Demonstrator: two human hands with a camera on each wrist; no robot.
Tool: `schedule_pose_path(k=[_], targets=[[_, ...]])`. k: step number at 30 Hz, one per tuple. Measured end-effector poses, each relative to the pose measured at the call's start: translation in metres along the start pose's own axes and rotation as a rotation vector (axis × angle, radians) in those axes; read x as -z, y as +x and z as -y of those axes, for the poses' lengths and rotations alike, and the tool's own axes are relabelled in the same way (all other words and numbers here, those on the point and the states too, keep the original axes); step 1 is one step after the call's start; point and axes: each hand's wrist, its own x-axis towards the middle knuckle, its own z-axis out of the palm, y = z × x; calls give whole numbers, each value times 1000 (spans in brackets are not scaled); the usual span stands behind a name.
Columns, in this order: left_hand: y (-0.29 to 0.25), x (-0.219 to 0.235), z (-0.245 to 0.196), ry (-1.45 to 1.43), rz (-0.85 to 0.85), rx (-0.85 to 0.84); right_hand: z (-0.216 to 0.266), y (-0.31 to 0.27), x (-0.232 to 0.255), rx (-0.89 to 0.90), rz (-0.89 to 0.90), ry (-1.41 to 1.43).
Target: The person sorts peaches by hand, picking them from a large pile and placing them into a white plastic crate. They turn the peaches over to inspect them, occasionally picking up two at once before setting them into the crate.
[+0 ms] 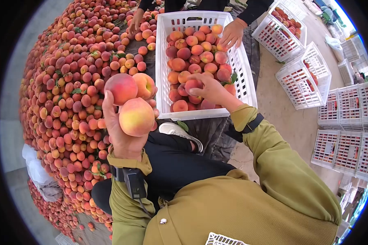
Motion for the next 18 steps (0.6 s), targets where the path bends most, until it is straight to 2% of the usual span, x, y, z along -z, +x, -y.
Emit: schedule_pose_path(k=[2, 3, 4, 6, 7, 9, 10, 11, 12, 14, 18], targets=[[5, 5, 6, 72, 3, -18, -4, -7, 1, -171, 176, -469], [5, 8, 9, 140, 3, -34, -5, -7, 0, -179, 113, -422], [6, 12, 13, 136, -7, -40, -5, -6, -2, -176, 124, -420], [9, 15, 17, 279, -128, -162, 1, -3, -8, -366, -27, 141], [8, 11, 19, 291, -154, -193, 13, -2, -17, -271, 2, 328], [8, 7, 27, 338, -175, -230, 75, -10, -37, -449, 134, 750], [8, 6, 30, 382, -196, -266, 89, -15, -49, -391, 245, 946], [8, 5, 33, 400, -183, -272, 95, -16, -64, -356, 265, 1029], [8, 4, 37, 576, -182, -335, 99, -15, -81, -203, 171, 1060], [8, -4, 38, 700, -130, -478, 96, -10, -94, -139, 58, 1141], [10, 0, 37, 656, -86, -359, 83, -11, -98, -199, 73, 1234]])
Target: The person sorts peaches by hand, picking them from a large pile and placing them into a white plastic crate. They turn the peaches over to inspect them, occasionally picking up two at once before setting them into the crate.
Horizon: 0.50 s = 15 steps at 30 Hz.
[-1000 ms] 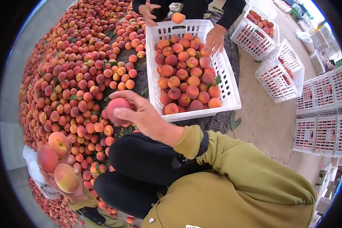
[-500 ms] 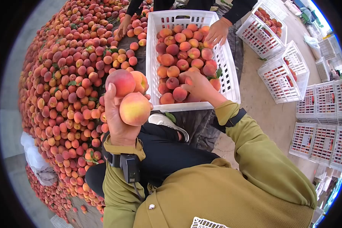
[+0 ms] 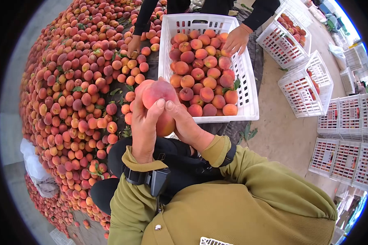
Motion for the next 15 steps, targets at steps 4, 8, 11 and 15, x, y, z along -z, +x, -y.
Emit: schedule_pose_path(k=[4, 8, 11, 15], targets=[[6, -7, 7, 23, 98, 112, 12, -1, 11, 154, 10, -197], [9, -7, 14, 199, 267, -36, 37, 0, 39, -16, -102, 10], [7, -2, -4, 103, 25, 52, 63, 13, 66, -38, -36, -2], [13, 22, 10, -119, -220, 82, 74, 34, 75, -4, -195, -101]])
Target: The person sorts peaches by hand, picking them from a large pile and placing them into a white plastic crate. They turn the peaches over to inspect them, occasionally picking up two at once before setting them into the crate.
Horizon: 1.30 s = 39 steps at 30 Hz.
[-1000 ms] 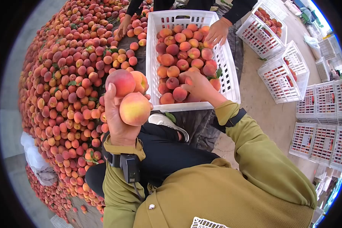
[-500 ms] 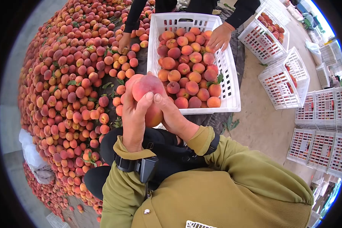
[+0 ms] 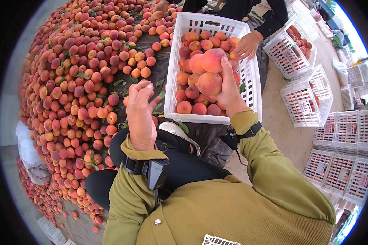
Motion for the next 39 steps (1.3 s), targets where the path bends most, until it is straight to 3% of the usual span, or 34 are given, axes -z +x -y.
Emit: schedule_pose_path(k=[1, 2, 8, 10, 13, 17, 20, 21, 23, 24, 26, 29, 32, 36, 37, 39], targets=[[-1, 2, 1, -7, 6, 36, -2, 7, 5, -3, -85, -38], [-3, 3, 2, -14, 14, 75, -6, 15, 12, -20, -50, -44], [-6, 4, 2, 29, 28, 36, -40, 38, 54, -112, -269, -390], [-6, 5, 1, 35, 22, 47, -35, 38, 57, -106, -302, -458], [-7, 3, 0, 25, 28, 61, -18, 35, 60, -63, -306, -306], [-8, -2, -1, 42, 42, 77, 15, 32, 54, 22, -432, -469], [-7, -3, 0, 33, 60, 71, 19, 51, 72, 242, -448, -886], [-7, -3, 0, 27, 70, 68, 13, 62, 88, 241, -446, -888], [-8, -2, 1, 24, 74, 63, 4, 78, 116, 671, -269, -1642], [-8, -1, 1, 22, 80, 57, 8, 79, 117, 674, -267, -1641], [-7, -1, 1, 24, 68, 59, 15, 84, 115, 27, -84, -1826], [-6, 2, 3, 22, 42, 61, 13, 96, 105, 70, -155, -1690], [-4, 3, 3, 28, 33, 54, -5, 103, 89, 178, -104, -1720], [1, 8, 12, 28, 43, 47, -42, 88, 39, 48, 178, -2036], [1, 8, 12, 31, 57, 35, -59, 92, 41, 152, 115, -2119], [0, 7, 11, 37, 57, 40, -64, 94, 28, 197, 58, -2159]])
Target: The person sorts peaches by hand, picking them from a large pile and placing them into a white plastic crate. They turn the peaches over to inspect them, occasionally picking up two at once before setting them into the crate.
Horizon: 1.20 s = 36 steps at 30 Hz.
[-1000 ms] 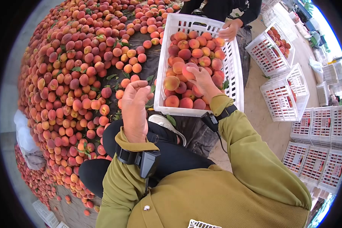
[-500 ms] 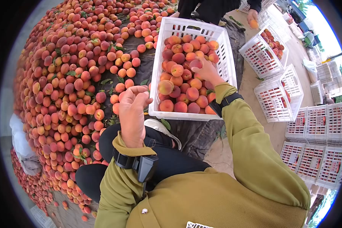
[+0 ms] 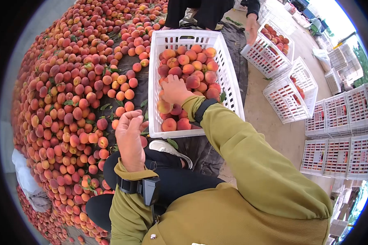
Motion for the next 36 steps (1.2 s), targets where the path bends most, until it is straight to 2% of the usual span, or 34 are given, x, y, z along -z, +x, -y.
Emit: schedule_pose_path(k=[2, 4, 6, 7, 10, 11, 13, 15, 16, 17, 18, 20, 21, 23, 25, 27, 28, 29, 31, 32, 34, 36], targets=[[1, 0, 0, -5, 10, 1, 1, 7, -11, -38, 43, 14], [1, -1, 1, -10, 12, 2, -5, 5, -10, -86, -3, 24], [0, 0, 0, -4, 0, 10, -21, 1, -6, -108, 213, -1], [0, 1, 0, -4, -9, 8, -29, -3, -4, -99, 216, 0], [-1, -1, -2, 7, 7, -4, -41, -8, -3, -168, 64, 12], [0, 0, -2, 3, 3, -6, -39, -6, -5, -159, 72, 19], [1, 0, -1, 6, 13, -4, -35, -8, 9, 2, -103, 160], [1, -5, -2, -18, 30, -2, -15, -12, 23, 143, 218, 426], [2, -4, 0, -18, 44, -1, -6, -11, 14, 169, 410, 363], [2, -4, 0, -19, 51, -1, 3, -18, 9, 201, 475, 319], [2, -5, 1, -21, 55, -2, 16, -26, 22, 225, 423, 134], [-1, -8, -1, -24, 62, -1, 9, -14, 13, 171, 528, 255], [-3, -10, -3, -33, 41, -4, 6, -15, 19, 166, 524, 251], [-3, -9, -2, -48, 18, -8, -2, -24, 37, 241, 329, 345], [-5, -9, -3, -57, 13, -17, -25, -27, 47, 65, 212, 571], [-5, -9, -5, -57, 16, -25, -53, -42, 72, 41, -79, 564], [-5, -9, -6, -58, 11, -20, -80, -39, 55, -57, -216, 442], [-5, -8, -6, -57, 6, -13, -92, -48, 66, -90, -321, 396], [-3, -7, -4, -48, 37, -4, -126, -55, 56, -197, -339, 177], [-2, -6, -4, -38, 75, 2, -147, -57, 40, -194, -337, 179], [-3, -10, -3, -35, 72, 9, -185, -60, -3, -244, 135, 145], [-4, -12, -3, -32, 58, 12, -186, -56, -18, -294, 196, 231]])
